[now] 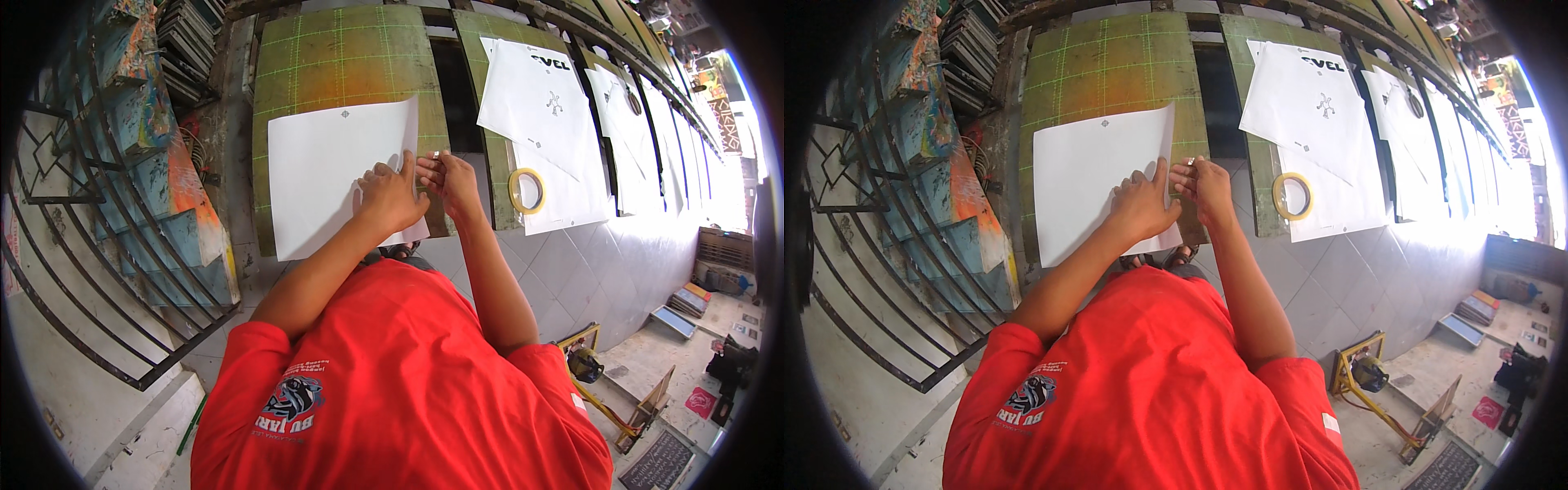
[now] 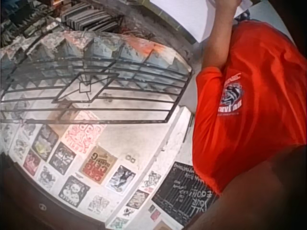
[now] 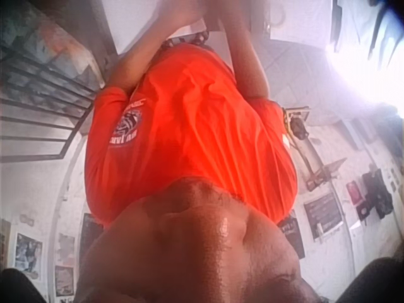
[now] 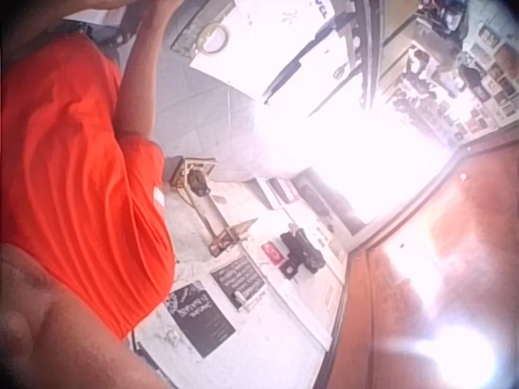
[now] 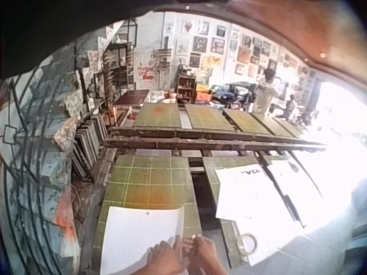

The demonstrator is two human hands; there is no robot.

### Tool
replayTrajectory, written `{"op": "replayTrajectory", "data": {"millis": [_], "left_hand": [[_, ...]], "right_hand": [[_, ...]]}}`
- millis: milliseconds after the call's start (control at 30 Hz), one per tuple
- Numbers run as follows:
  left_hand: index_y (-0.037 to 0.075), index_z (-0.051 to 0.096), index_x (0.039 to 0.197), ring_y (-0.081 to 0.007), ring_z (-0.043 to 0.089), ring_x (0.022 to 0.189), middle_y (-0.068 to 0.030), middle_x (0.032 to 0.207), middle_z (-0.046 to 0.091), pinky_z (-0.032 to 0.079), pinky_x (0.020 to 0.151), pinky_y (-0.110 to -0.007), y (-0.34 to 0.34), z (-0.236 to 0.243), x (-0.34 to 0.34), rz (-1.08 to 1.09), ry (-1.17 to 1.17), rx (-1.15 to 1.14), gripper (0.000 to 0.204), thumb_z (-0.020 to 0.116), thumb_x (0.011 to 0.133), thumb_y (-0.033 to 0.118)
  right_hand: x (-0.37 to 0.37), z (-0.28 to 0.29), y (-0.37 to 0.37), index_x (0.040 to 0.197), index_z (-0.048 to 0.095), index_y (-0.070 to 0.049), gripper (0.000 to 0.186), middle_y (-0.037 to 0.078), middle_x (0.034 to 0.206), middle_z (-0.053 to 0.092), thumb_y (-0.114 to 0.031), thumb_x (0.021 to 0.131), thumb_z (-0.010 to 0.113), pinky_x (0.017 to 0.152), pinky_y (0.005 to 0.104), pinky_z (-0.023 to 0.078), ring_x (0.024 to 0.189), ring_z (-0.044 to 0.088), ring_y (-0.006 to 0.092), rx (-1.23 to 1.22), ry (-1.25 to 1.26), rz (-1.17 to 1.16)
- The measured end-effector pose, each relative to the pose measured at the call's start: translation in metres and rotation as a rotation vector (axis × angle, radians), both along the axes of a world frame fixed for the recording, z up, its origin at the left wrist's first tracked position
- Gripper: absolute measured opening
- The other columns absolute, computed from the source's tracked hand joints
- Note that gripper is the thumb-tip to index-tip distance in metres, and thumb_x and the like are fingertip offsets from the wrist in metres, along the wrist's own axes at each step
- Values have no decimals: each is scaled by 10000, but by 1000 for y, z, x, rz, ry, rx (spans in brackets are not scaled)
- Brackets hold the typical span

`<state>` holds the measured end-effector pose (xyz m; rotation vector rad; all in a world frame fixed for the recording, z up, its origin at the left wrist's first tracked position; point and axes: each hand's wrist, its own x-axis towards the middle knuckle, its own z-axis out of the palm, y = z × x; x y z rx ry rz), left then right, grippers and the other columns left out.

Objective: The person aligns printed sheets onto a screen printing table by hand, applies adhesive tape to the corners of the sheets to secure them, and then lifts and positions a screen printing frame over one of the aligned sheets.

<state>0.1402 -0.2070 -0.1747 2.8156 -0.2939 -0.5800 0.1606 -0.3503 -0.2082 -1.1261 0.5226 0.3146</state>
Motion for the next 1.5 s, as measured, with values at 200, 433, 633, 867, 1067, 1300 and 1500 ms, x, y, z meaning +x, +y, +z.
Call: {"op": "replayTrajectory", "data": {"millis": [200,433,633,867,1067,1300,1500], "left_hand": [[31,203,1476,-491,557,1022,-352,1131,510,459,863,-577,0,0,-1,1,10,-4,815,551,832,390],[132,273,1491,-485,534,1039,-336,1131,508,425,880,-591,0,-1,-3,14,0,-33,780,551,817,410],[171,194,1514,-488,553,1032,-345,1141,508,447,878,-589,-3,3,-2,-9,13,25,798,552,845,415],[205,215,1517,-487,565,1005,-337,1111,517,456,869,-570,-4,8,-2,-19,12,28,784,551,843,423],[255,223,1517,-475,578,991,-323,1115,524,463,848,-558,-8,6,-3,-27,-32,74,828,589,808,472],[272,217,1519,-497,562,1057,-355,1235,480,446,885,-563,-15,7,-1,-15,-11,139,924,621,763,615],[289,217,1518,-513,543,1096,-358,1308,438,433,915,-566,-22,5,1,-30,0,201,919,615,770,646]], "right_hand": [[1,-11,0,1044,579,32,324,138,995,665,-233,1010,396,692,281,540,831,674,192,-96,10,-12],[5,-14,4,984,602,19,307,112,915,674,-217,1003,406,666,273,532,762,673,181,-137,16,-33],[7,-20,6,963,615,28,317,98,861,678,-217,1000,418,642,269,531,713,661,170,-159,3,-29],[7,-22,7,978,621,18,309,76,882,658,-247,995,463,702,282,539,744,639,157,-198,2,-13],[7,-26,4,895,637,-24,286,12,735,594,-253,985,492,561,261,443,606,538,107,-320,-44,37],[5,-20,3,826,643,-37,285,-3,678,566,-255,967,525,512,262,396,566,493,90,-386,-66,35],[9,-34,-7,829,638,-33,246,0,691,565,-241,942,574,510,256,400,560,501,91,-466,-88,59]]}}
